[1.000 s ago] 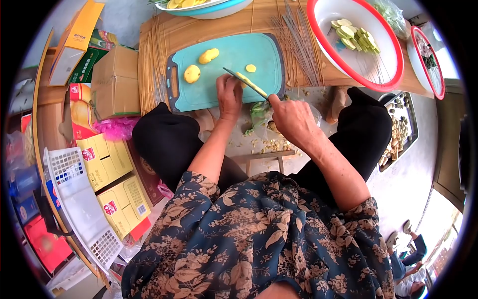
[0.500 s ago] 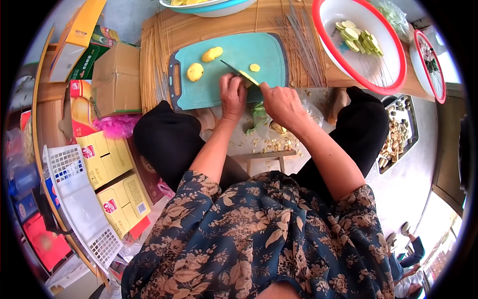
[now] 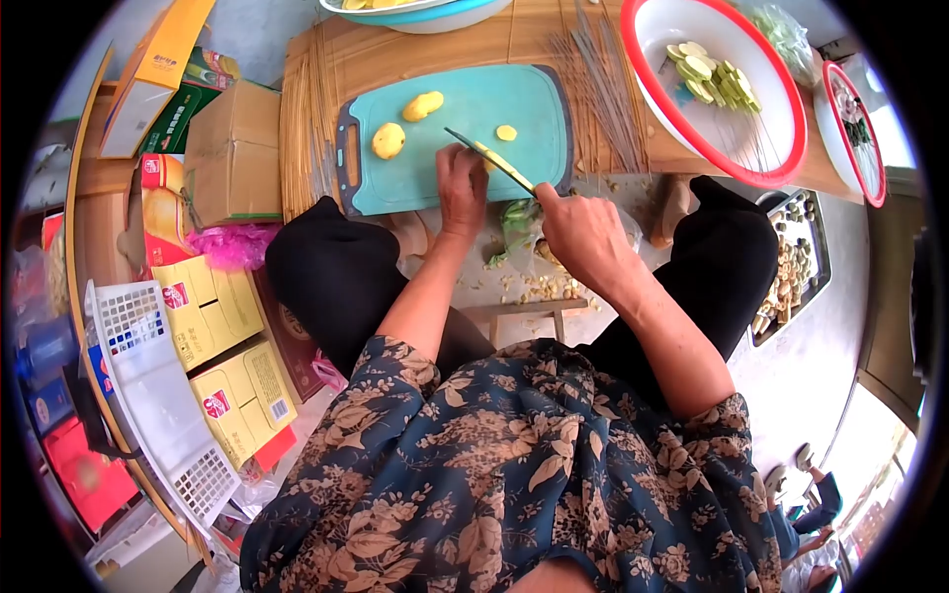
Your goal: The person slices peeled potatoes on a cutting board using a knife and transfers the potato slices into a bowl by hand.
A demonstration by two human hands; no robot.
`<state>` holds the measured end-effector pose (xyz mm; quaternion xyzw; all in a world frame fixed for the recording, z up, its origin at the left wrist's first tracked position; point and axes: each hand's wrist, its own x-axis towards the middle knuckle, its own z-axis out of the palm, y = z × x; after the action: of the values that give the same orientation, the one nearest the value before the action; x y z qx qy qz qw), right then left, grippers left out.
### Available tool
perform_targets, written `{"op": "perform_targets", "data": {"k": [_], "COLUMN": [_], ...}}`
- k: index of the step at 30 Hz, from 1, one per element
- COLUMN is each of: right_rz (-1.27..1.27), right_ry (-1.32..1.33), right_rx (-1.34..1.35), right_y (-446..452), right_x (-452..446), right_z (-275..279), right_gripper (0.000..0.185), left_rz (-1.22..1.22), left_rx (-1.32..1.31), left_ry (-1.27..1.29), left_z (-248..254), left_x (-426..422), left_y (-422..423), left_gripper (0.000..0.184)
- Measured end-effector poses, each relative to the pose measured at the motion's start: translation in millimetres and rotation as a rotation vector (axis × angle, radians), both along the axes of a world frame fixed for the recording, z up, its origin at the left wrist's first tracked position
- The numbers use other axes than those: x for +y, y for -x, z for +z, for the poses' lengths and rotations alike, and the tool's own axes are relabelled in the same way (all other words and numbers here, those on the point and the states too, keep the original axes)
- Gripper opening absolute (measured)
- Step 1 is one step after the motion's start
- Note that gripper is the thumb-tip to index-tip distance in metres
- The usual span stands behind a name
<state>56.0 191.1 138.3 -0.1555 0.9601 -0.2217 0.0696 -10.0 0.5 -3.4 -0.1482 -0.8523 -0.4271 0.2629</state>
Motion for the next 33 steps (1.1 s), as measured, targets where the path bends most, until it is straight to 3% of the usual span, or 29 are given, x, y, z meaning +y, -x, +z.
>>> {"op": "perform_targets", "data": {"k": [15, 24, 30, 33], "right_rz": [0.006, -0.001, -0.037, -0.033], "right_ry": [-0.033, 0.002, -0.074, -0.111], "right_rx": [-0.041, -0.018, 0.01, 0.133], "right_y": [6, 33, 37, 41], "right_x": [-1, -17, -8, 3], "right_z": [-2, -40, -19, -6], "right_gripper": [0.007, 0.014, 0.016, 0.028], "left_rz": [-0.01, 0.008, 0.021, 0.011], "left_rx": [0.01, 0.001, -0.03, -0.049], "left_ry": [0.015, 0.026, -0.029, -0.045], "left_z": [-1, -3, 0, 5], "left_x": [-2, -3, -2, -3], "left_y": [0, 1, -3, -5], "left_gripper": [0.02, 0.021, 0.02, 0.021]}}
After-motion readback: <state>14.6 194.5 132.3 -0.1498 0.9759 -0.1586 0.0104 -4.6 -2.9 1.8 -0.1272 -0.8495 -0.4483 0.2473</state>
